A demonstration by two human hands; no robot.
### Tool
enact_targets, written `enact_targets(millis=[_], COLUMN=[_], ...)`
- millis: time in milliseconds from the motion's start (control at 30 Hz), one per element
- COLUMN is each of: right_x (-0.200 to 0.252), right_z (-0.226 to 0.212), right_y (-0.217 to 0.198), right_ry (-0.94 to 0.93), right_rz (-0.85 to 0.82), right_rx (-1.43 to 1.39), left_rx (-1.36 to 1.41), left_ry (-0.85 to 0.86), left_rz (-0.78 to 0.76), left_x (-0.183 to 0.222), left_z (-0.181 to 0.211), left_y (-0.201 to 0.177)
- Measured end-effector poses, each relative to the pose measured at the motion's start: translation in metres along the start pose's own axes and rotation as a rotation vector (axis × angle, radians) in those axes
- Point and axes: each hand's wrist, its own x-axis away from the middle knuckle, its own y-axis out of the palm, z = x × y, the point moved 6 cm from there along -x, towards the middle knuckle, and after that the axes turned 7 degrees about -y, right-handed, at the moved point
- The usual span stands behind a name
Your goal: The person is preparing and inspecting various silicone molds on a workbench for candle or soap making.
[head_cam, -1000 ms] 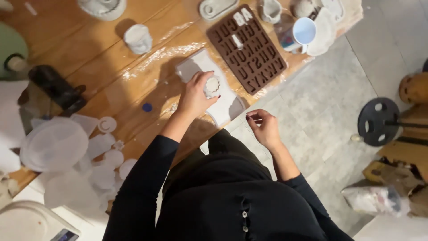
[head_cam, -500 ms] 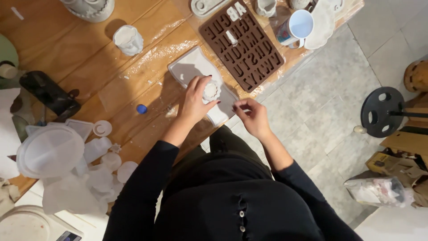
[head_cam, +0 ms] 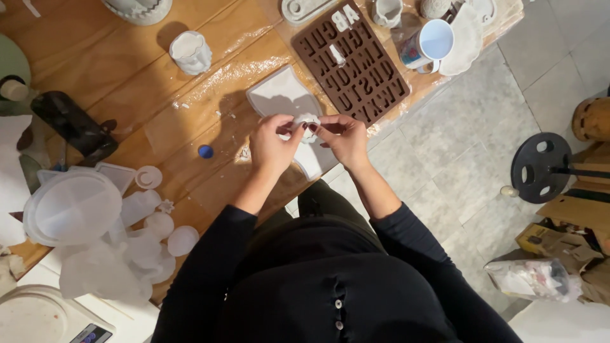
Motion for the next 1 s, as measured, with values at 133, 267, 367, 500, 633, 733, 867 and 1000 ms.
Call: enact_targets(millis=[133,267,367,500,633,733,867,1000], right_x=[0.002,0.002,0.000,0.000,0.000,-0.002,-0.001,0.001], right_z=[-0.005,-0.005,-0.005,-0.005,-0.010,-0.009,-0.013,-0.033], right_y=[-0.002,-0.004,-0.006,-0.008,-0.008,-0.009,-0.010,-0.011], right_ry=[0.044,0.004,-0.003,-0.030,-0.065,-0.081,-0.146,-0.190], right_rz=[0.036,0.041,0.050,0.062,0.072,0.086,0.087,0.133], right_rx=[0.004,0.013,0.012,0.064,0.101,0.106,0.172,0.389], left_rx=[0.044,-0.068,-0.185,-0.273,-0.289,-0.305,-0.293,-0.302], left_ry=[-0.060,-0.040,-0.027,0.043,0.117,0.182,0.256,0.322], left_rz=[-0.017,-0.032,-0.119,-0.245,-0.268,-0.287,-0.340,-0.288], left_x=[-0.001,-0.002,-0.008,-0.007,-0.009,-0.013,-0.011,-0.007], left_z=[-0.009,0.001,-0.005,0.003,0.003,-0.004,-0.008,0.001], left_y=[-0.001,-0.008,-0.003,0.000,0.000,0.003,0.003,-0.009])
